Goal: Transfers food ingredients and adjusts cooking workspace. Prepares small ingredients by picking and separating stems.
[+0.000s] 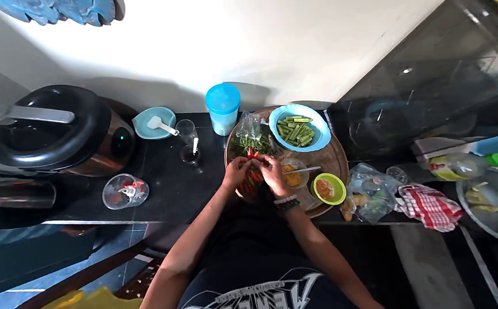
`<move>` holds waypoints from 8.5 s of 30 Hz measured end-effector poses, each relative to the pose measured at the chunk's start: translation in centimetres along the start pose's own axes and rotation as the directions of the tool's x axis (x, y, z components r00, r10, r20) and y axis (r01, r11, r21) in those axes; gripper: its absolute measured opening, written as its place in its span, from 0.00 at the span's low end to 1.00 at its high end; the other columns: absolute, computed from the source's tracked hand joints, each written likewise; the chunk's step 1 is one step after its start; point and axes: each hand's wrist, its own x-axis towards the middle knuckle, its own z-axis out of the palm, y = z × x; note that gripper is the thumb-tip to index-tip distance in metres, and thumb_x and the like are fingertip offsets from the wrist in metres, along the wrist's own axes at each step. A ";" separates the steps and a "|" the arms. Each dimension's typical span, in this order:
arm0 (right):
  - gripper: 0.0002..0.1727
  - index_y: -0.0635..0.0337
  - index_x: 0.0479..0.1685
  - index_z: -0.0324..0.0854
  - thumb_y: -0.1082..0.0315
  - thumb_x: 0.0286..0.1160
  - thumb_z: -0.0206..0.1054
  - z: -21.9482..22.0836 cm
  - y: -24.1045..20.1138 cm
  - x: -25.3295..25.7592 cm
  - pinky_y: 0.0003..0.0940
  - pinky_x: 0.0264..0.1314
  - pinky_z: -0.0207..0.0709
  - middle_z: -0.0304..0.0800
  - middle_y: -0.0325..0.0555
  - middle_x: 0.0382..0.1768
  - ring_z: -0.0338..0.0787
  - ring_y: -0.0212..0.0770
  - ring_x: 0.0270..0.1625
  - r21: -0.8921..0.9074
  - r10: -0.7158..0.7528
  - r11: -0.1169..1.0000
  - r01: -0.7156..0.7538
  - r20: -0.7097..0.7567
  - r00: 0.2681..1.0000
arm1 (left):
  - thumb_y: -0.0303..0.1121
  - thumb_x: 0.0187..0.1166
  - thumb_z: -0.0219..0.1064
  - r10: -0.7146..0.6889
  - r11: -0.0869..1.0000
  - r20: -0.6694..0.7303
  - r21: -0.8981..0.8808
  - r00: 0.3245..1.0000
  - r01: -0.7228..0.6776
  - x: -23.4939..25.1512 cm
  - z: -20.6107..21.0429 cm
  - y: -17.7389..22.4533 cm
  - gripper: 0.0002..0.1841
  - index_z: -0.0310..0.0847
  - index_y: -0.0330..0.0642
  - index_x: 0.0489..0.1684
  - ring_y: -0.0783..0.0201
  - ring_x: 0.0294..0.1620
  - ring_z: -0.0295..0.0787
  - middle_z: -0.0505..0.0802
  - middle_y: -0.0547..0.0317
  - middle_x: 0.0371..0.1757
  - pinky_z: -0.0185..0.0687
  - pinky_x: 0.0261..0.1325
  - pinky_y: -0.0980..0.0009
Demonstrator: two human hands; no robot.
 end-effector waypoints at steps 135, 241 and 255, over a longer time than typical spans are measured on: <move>0.11 0.57 0.51 0.83 0.61 0.90 0.59 -2.1 -3.1 1.8 0.17 0.17 0.58 0.82 0.34 0.26 0.63 0.22 0.15 0.422 0.194 0.872 -0.249 0.169 0.966 | 0.35 0.85 0.66 0.273 0.961 0.010 -0.041 0.962 -0.273 0.3 -0.2 2.2 0.12 0.88 0.34 0.52 0.66 0.50 0.91 0.95 0.53 0.47 0.86 0.62 0.65; 0.18 0.59 0.65 0.83 0.57 0.91 0.59 22.3 -20.7 0.9 0.43 0.50 0.91 0.91 0.51 0.54 0.95 0.43 0.47 -0.269 0.163 0.815 0.513 0.956 0.243 | 0.28 0.85 0.65 -0.043 0.949 -0.578 -0.280 0.815 -0.148 -19.3 -12.2 -8.8 0.13 0.81 0.28 0.60 0.61 0.45 0.97 0.97 0.50 0.46 0.93 0.57 0.63; 0.24 0.62 0.61 0.85 0.58 0.70 0.79 1.2 -1.3 -2.4 0.70 0.60 0.80 0.87 0.66 0.60 0.86 0.69 0.63 -0.806 0.134 0.547 0.224 0.349 0.928 | 0.33 0.83 0.67 0.414 0.601 -0.022 0.757 0.910 -0.256 -1.2 -1.8 -2.1 0.14 0.87 0.47 0.63 0.40 0.71 0.82 0.88 0.47 0.69 0.77 0.67 0.35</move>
